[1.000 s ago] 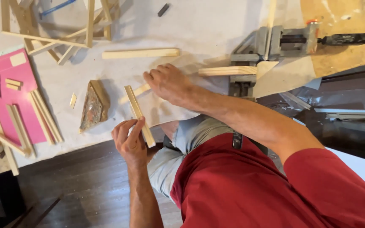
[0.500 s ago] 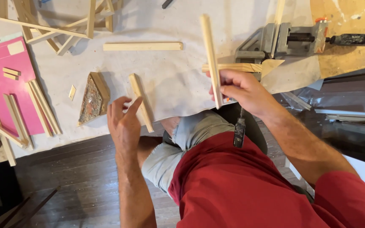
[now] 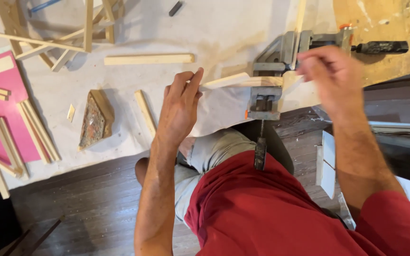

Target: Applying wood glue to a wooden strip and securing it in a corner clamp to assemble a frame on a workbench.

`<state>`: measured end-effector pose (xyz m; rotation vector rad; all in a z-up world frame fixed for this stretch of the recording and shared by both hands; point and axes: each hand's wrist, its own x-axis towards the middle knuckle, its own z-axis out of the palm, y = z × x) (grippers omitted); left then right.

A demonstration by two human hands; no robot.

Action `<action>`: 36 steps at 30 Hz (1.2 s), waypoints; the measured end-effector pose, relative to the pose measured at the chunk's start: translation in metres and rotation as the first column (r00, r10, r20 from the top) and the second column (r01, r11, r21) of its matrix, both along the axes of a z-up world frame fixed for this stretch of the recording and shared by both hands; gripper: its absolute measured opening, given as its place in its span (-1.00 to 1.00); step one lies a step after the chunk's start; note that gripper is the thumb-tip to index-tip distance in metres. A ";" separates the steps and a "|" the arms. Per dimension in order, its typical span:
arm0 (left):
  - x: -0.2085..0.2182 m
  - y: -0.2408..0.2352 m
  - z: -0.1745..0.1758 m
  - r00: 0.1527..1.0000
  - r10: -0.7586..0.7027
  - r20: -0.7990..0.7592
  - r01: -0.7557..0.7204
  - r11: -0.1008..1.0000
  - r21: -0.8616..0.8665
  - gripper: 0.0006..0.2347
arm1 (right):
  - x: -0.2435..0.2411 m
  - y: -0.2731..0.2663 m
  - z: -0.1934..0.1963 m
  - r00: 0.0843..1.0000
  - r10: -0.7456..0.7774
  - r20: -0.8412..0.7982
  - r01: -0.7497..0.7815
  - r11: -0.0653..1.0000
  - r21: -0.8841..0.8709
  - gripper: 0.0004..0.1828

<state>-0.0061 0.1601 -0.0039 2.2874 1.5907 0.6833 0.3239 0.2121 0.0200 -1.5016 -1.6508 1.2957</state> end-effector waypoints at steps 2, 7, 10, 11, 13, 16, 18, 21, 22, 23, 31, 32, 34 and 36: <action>0.005 0.009 -0.014 0.996 -0.029 0.084 0.037 0.995 -0.095 -0.58 | 0.040 -0.001 -0.040 0.984 -0.154 -0.088 0.174 0.937 0.302 -0.89; 0.016 0.039 -0.046 0.960 -0.018 0.278 0.074 0.979 -0.192 -0.65 | 0.072 -0.014 -0.082 0.970 -0.231 -0.072 0.242 0.928 0.282 -0.92; 0.022 0.047 -0.047 0.939 0.068 0.337 0.034 0.958 -0.286 -0.67 | 0.078 -0.022 -0.105 0.961 -0.262 -0.089 0.277 0.918 0.283 -0.89; 0.023 0.049 -0.048 0.946 0.047 0.321 0.032 0.971 -0.239 -0.73 | 0.079 -0.025 -0.112 0.953 -0.282 -0.108 0.302 0.910 0.286 -0.85; 0.023 0.049 -0.049 0.952 0.017 0.306 0.052 0.975 -0.215 -0.69 | 0.074 -0.027 -0.112 0.949 -0.299 -0.104 0.316 0.905 0.284 -0.86; 0.023 0.049 -0.055 0.958 -0.069 0.280 0.110 0.985 -0.133 -0.65 | 0.071 -0.028 -0.113 0.948 -0.311 -0.073 0.318 0.900 0.299 -0.87; 0.024 0.052 -0.054 0.956 -0.128 0.265 0.151 0.986 -0.068 -0.63 | 0.071 -0.025 -0.112 0.950 -0.309 -0.048 0.307 0.896 0.321 -0.87; 0.025 0.053 -0.047 0.944 -0.180 0.276 0.210 0.975 -0.080 -0.55 | 0.071 -0.022 -0.106 0.953 -0.298 -0.057 0.301 0.913 0.274 -0.86; 0.024 0.052 -0.046 0.946 -0.199 0.254 0.236 0.964 -0.122 -0.48 | 0.072 -0.021 -0.106 0.958 -0.281 -0.063 0.287 0.913 0.289 -0.87; 0.023 0.052 -0.046 0.948 -0.220 0.232 0.261 0.951 -0.165 -0.39 | 0.072 -0.020 -0.106 0.962 -0.265 -0.069 0.273 0.913 0.304 -0.88; 0.025 0.061 -0.061 0.951 -0.160 0.264 0.232 0.934 -0.270 -0.63 | 0.080 -0.012 -0.118 0.942 -0.268 -0.203 0.319 0.904 0.285 -0.93; 0.026 0.063 -0.061 0.946 -0.159 0.281 0.237 0.932 -0.272 -0.63 | 0.080 -0.012 -0.117 0.949 -0.259 -0.179 0.303 0.906 0.296 -0.94; 0.030 0.066 -0.061 0.953 -0.193 0.233 0.250 0.935 -0.250 -0.63 | 0.077 -0.010 -0.112 0.945 -0.278 -0.170 0.317 0.904 0.287 -0.93; 0.035 0.068 -0.059 0.958 -0.223 0.182 0.261 0.938 -0.227 -0.64 | 0.075 -0.009 -0.108 0.942 -0.294 -0.162 0.329 0.903 0.277 -0.92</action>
